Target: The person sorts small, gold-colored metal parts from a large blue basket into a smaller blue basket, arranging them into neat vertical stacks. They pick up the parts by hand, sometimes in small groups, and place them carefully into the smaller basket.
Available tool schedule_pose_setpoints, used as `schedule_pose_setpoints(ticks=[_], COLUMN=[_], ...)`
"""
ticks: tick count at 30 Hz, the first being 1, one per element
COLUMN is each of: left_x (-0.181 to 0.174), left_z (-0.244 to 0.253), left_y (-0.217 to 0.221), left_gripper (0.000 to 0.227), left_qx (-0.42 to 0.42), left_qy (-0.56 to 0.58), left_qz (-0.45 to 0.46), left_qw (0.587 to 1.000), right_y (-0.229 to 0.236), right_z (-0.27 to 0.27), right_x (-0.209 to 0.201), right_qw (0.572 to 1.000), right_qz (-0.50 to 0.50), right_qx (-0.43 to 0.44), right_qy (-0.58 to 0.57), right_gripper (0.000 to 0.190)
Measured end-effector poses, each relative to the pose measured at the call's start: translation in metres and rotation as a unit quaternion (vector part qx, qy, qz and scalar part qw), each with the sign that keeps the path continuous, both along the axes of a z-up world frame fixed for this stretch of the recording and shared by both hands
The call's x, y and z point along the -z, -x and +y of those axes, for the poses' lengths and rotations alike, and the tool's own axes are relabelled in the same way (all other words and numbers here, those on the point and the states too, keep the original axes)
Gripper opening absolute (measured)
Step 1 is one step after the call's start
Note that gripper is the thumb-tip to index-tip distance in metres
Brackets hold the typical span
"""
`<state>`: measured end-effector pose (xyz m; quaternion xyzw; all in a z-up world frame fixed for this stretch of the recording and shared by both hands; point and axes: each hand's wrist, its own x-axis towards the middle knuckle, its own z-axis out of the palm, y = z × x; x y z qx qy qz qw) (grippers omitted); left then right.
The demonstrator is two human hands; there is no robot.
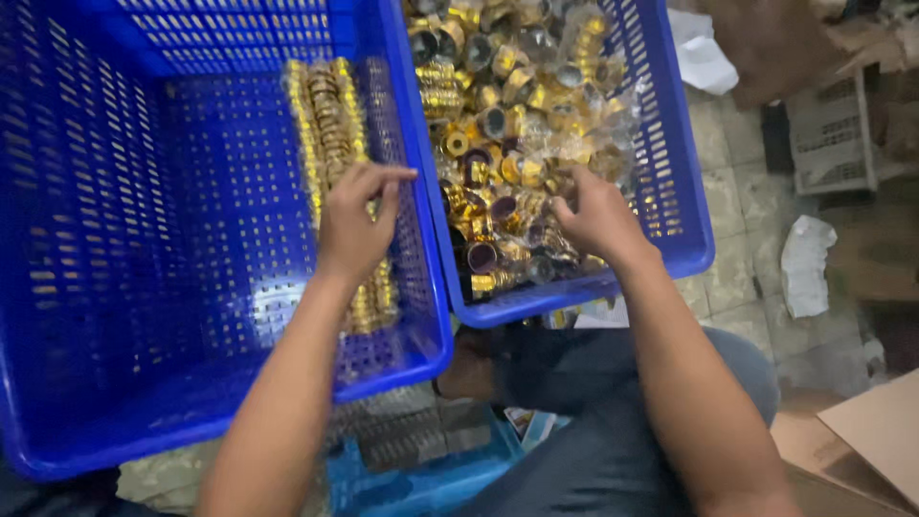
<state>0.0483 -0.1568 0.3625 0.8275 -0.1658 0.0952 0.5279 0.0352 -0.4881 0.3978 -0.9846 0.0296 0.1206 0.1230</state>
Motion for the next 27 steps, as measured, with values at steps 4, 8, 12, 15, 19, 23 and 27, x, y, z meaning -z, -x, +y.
schedule_pose_setpoints(ticks=[4,8,12,15,19,23,27], left_x=[0.003,0.004,0.003,-0.003,-0.003,0.001,0.0], left_z=[0.008,0.017,0.018,0.015,0.007,0.004,0.005], left_y=[-0.007,-0.018,-0.02,-0.02,-0.024,-0.024,-0.024], left_gripper=[0.028,0.024,0.024,0.023,0.024,0.025,0.02], left_qx=[-0.042,-0.076,-0.073,-0.068,-0.048,-0.05,-0.056], left_qy=[0.015,-0.001,-0.023,-0.041,-0.037,-0.035,-0.008], left_qz=[-0.026,-0.036,-0.044,-0.072,-0.089,-0.087,-0.05], left_qw=[0.999,0.996,0.996,0.994,0.994,0.994,0.997], right_y=[-0.036,-0.073,-0.077,-0.078,-0.066,-0.091,-0.082], right_z=[-0.014,-0.012,0.003,-0.003,0.029,0.012,0.065], right_x=[0.069,0.135,0.126,0.136,0.088,0.092,0.055], right_qw=[0.998,0.999,0.999,0.998,0.975,0.953,0.909], right_qz=[-0.059,-0.031,0.014,-0.046,-0.143,-0.165,-0.134], right_qx=[-0.008,0.01,0.041,0.023,0.076,0.161,0.132], right_qy=[0.003,-0.005,-0.029,-0.045,-0.152,-0.198,-0.372], right_gripper=[0.042,0.055,0.057,0.056,0.045,0.044,0.034])
